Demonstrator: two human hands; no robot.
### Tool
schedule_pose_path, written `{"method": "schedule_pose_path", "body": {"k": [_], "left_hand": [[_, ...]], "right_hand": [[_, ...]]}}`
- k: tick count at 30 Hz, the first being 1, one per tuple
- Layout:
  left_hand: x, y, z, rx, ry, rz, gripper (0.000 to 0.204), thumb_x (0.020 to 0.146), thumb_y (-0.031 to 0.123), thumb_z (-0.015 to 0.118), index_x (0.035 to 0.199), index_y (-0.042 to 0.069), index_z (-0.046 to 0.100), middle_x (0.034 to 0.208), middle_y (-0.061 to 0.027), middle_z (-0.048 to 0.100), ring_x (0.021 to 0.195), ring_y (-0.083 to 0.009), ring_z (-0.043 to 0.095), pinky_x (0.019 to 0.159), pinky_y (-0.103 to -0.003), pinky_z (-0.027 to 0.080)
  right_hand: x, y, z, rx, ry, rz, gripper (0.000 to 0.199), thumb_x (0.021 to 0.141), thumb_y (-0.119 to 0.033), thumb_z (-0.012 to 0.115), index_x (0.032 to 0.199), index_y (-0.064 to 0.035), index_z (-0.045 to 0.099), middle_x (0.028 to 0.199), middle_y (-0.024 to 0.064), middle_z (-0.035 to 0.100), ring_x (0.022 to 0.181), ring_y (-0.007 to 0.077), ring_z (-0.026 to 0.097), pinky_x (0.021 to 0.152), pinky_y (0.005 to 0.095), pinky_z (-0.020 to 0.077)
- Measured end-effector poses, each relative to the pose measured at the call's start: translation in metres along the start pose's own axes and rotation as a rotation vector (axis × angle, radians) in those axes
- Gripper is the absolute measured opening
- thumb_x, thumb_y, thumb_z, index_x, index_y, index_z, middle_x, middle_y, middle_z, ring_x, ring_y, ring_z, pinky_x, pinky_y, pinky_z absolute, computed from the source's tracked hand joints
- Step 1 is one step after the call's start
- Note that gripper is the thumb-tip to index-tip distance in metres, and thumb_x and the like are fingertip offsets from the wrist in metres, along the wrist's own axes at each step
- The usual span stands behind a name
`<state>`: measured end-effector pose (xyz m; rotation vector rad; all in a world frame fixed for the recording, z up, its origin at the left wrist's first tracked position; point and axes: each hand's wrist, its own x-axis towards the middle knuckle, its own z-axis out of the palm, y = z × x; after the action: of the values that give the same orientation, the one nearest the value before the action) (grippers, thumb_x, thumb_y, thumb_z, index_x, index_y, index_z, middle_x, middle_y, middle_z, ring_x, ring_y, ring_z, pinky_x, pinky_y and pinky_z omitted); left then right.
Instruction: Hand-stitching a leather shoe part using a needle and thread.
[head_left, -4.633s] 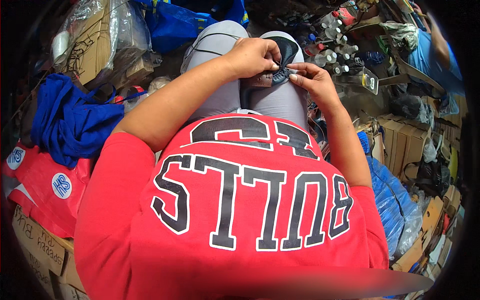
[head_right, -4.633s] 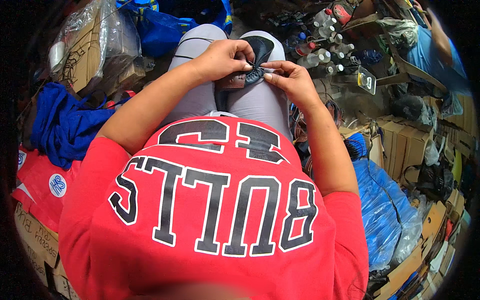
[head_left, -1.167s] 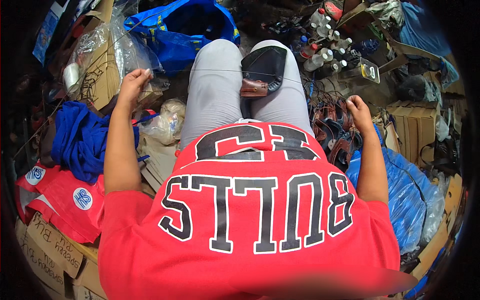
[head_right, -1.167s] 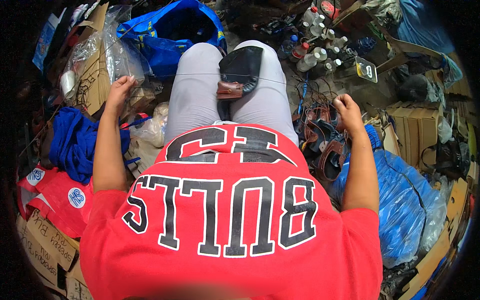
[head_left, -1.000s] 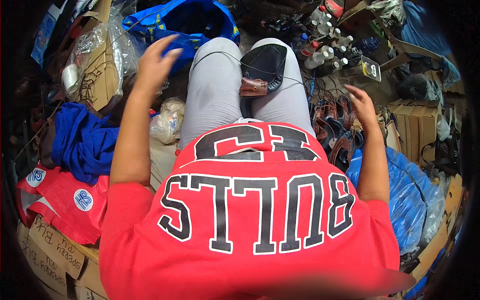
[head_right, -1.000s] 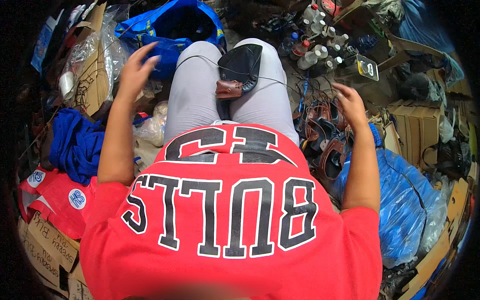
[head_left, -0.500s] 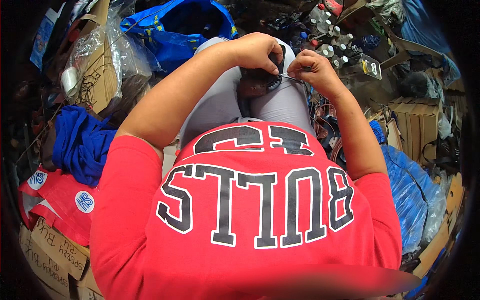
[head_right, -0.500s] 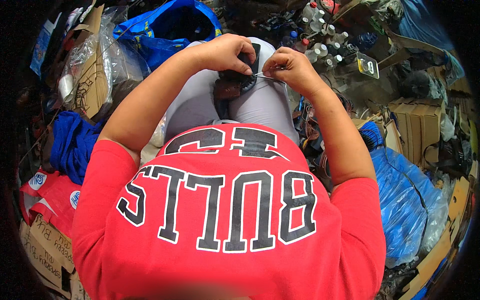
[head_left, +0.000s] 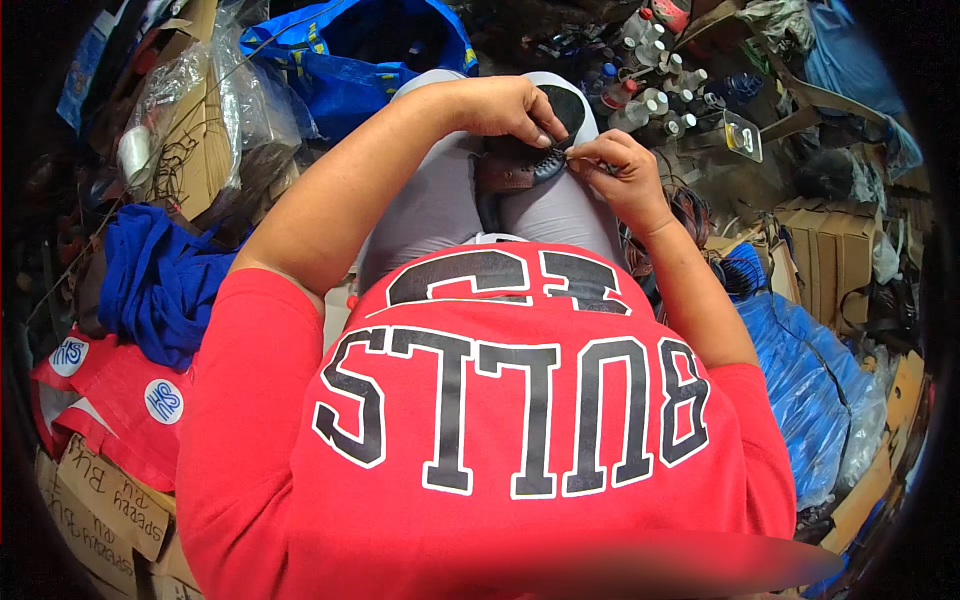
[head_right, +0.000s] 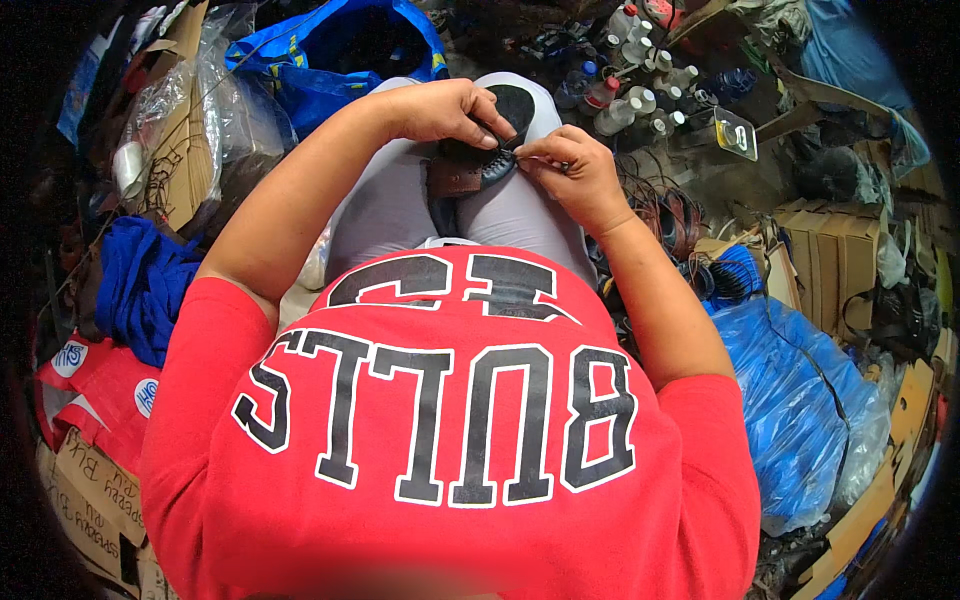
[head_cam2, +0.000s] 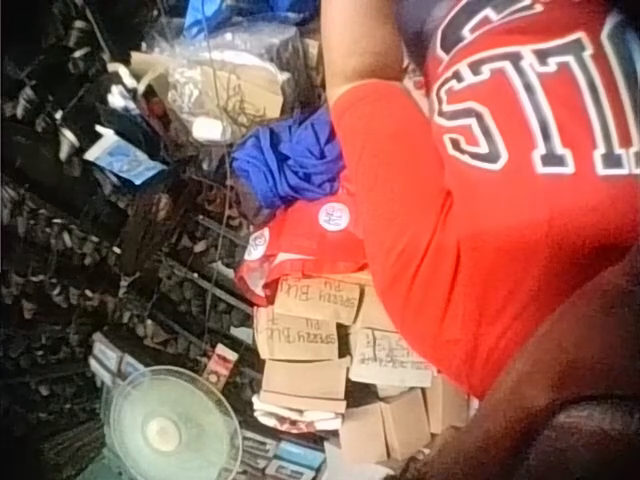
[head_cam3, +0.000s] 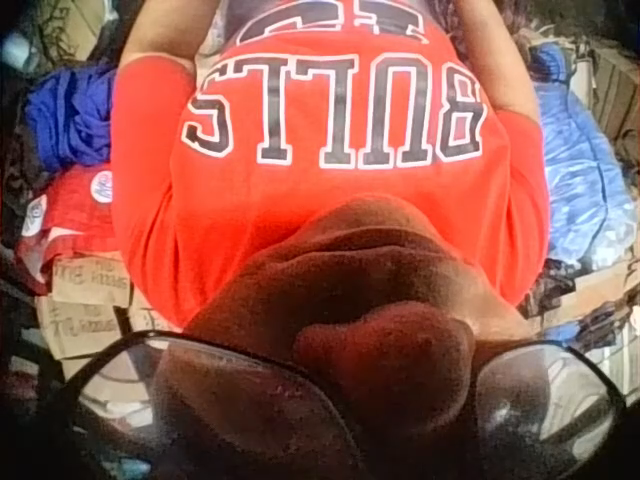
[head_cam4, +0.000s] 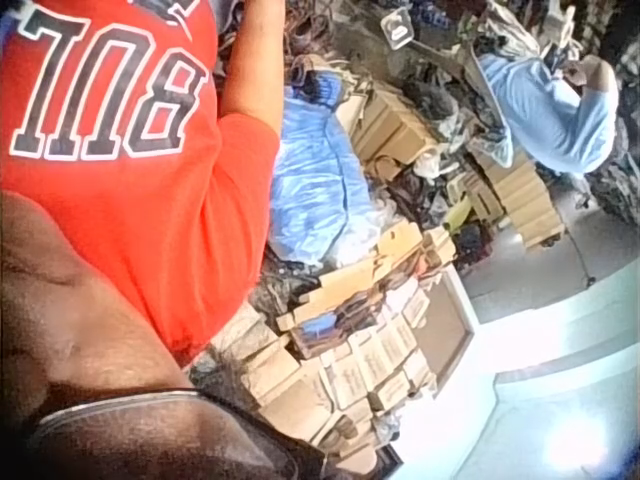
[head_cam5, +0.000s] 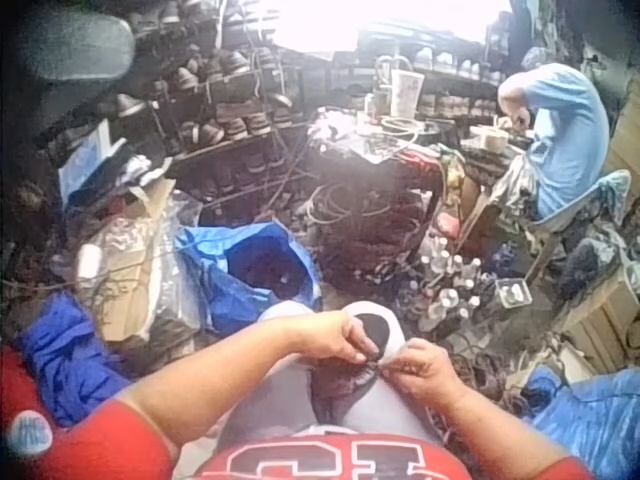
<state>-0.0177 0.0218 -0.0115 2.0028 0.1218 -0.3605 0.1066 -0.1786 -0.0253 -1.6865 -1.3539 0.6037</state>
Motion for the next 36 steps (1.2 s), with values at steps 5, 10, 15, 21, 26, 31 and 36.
{"method": "schedule_pose_path", "body": {"k": [5,10,15,21,26,31,36], "left_hand": [[0.001,0.0,0.001,-0.024,-0.031,0.009,0.03,0.082,0.011,0.067,0.112,0.008,0.068,0.094,-0.0068,0.059,0.092,-0.018,0.057,0.086,-0.028,0.043],[0.001,0.0,0.003,0.031,-0.026,0.021,0.032,0.081,0.01,0.067,0.113,0.009,0.067,0.092,-0.0077,0.058,0.09,-0.021,0.056,0.084,-0.031,0.043],[-0.001,0.006,0.002,0.328,0.046,0.108,0.034,0.075,0.009,0.07,0.108,0.008,0.068,0.091,-0.0125,0.058,0.091,-0.0283,0.058,0.083,-0.036,0.045],[0.012,0.002,0.003,0.509,0.261,0.253,0.029,0.067,0.01,0.076,0.096,0.009,0.07,0.09,-0.0115,0.059,0.087,-0.031,0.06,0.076,-0.039,0.048],[0.013,-0.012,0.004,0.352,0.378,0.287,0.023,0.062,0.011,0.079,0.083,0.01,0.069,0.088,-0.008,0.059,0.086,-0.0263,0.06,0.074,-0.033,0.048],[0.008,-0.018,0.01,0.345,0.468,0.361,0.027,0.062,0.013,0.08,0.086,0.011,0.068,0.094,-0.0077,0.058,0.089,-0.0263,0.06,0.076,-0.033,0.048],[-0.047,0.0,0.03,0.429,0.759,0.169,0.035,0.069,0.017,0.078,0.098,0.008,0.061,0.102,-0.0101,0.056,0.093,-0.031,0.059,0.079,-0.037,0.049]], "right_hand": [[0.0,-0.013,-0.004,-0.214,-0.018,-0.103,0.018,0.075,-0.004,0.071,0.091,-0.0123,0.072,0.077,0.0065,0.06,0.065,0.0204,0.06,0.062,0.0284,0.049],[0.008,-0.034,-0.008,-0.543,-0.161,-0.132,0.017,0.075,-0.005,0.065,0.089,-0.0125,0.071,0.082,0.0083,0.06,0.075,0.0256,0.062,0.067,0.0351,0.0491],[0.03,-0.07,-0.002,-0.959,-0.404,-0.169,0.016,0.077,-0.008,0.059,0.088,-0.0101,0.07,0.089,0.0108,0.061,0.084,0.028,0.062,0.074,0.0391,0.047],[0.038,-0.054,-0.005,-0.736,-0.396,-0.115,0.015,0.077,-0.004,0.061,0.088,-0.0082,0.071,0.09,0.0139,0.06,0.086,0.0325,0.061,0.075,0.0391,0.048],[0.036,-0.041,0.001,-0.661,-0.271,-0.046,0.011,0.076,-0.008,0.067,0.086,-0.0056,0.069,0.08,0.0144,0.062,0.075,0.0314,0.062,0.07,0.0372,0.0494],[0.038,-0.021,0.003,-0.311,-0.238,0.239,0.014,0.076,-0.017,0.071,0.084,-0.005,0.068,0.072,0.0106,0.067,0.067,0.0259,0.064,0.064,0.0358,0.0499],[0.03,-0.018,-0.02,0.315,-0.258,0.513,0.021,0.084,-0.021,0.069,0.092,-0.0024,0.063,0.08,-0.0021,0.059,0.073,0.0063,0.052,0.065,0.023,0.0433]]}}
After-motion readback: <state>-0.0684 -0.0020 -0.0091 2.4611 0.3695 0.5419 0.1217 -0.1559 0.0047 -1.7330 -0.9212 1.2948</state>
